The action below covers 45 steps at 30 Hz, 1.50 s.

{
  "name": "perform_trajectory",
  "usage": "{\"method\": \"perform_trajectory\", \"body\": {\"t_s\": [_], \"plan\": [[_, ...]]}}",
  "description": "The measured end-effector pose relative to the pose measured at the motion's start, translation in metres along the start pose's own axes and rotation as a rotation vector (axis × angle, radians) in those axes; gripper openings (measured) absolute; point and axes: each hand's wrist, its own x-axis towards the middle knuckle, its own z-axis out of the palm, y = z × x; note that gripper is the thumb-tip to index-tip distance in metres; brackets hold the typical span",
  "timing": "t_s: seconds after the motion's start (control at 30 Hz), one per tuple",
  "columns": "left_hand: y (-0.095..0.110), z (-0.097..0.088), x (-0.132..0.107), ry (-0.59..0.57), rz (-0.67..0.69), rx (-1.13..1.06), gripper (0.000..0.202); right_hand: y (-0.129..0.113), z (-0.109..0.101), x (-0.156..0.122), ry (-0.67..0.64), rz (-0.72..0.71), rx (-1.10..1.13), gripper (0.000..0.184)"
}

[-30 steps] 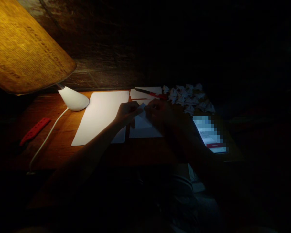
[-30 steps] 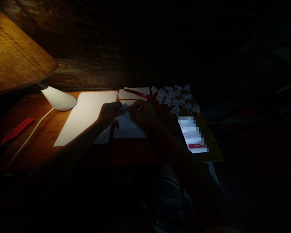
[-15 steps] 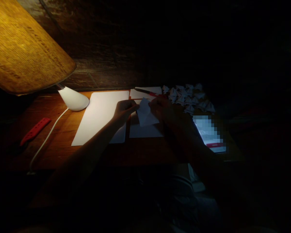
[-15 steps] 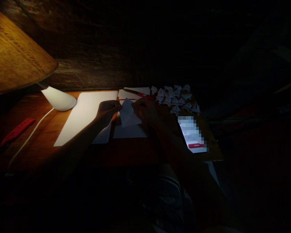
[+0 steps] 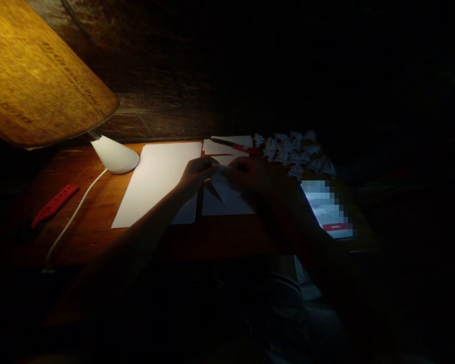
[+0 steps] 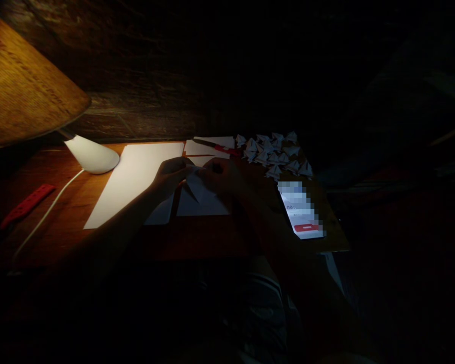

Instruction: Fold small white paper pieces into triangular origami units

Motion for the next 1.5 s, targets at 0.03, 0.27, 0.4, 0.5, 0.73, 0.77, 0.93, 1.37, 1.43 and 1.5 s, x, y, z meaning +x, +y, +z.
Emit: {"method": "perform_trajectory", "body": {"t_s": [0.03, 0.27, 0.4, 0.5, 0.73, 0.77, 0.93, 1.37, 1.43, 1.5], "plan": [[-0.001, 0.000, 0.001, 0.027, 0.006, -0.016, 0.018, 0.000, -0.001, 0.000, -0.001, -0.009, -0.013, 0.027], [-0.002, -0.001, 0.004, 0.094, 0.064, -0.080, 0.012, 0.007, 0.000, 0.004, 0.097, -0.173, -0.132, 0.012], [0.004, -0.001, 0.001, 0.012, 0.100, 0.031, 0.013, 0.003, 0.001, 0.001, 0.178, -0.202, -0.129, 0.009], [0.010, 0.000, -0.002, -0.013, 0.109, 0.138, 0.014, -0.004, 0.001, -0.002, 0.170, -0.199, -0.141, 0.010], [0.009, 0.002, -0.004, -0.065, 0.028, 0.137, 0.018, -0.008, 0.001, -0.003, 0.126, -0.263, -0.253, 0.014], [0.009, 0.002, -0.004, -0.072, 0.024, 0.133, 0.019, -0.007, 0.001, -0.003, 0.130, -0.277, -0.261, 0.015], [0.004, 0.003, -0.003, -0.085, 0.047, 0.085, 0.049, -0.002, 0.000, -0.003, 0.178, -0.308, -0.277, 0.016], [-0.002, -0.001, -0.001, 0.080, 0.057, 0.146, 0.020, 0.022, 0.004, 0.006, 0.221, -0.079, -0.130, 0.050], [-0.004, -0.003, 0.000, 0.082, 0.050, 0.169, 0.022, 0.022, 0.003, 0.007, 0.165, -0.058, -0.070, 0.032], [-0.008, -0.003, 0.001, 0.051, 0.047, 0.168, 0.025, 0.020, 0.002, 0.007, 0.169, -0.070, -0.061, 0.023]]}}
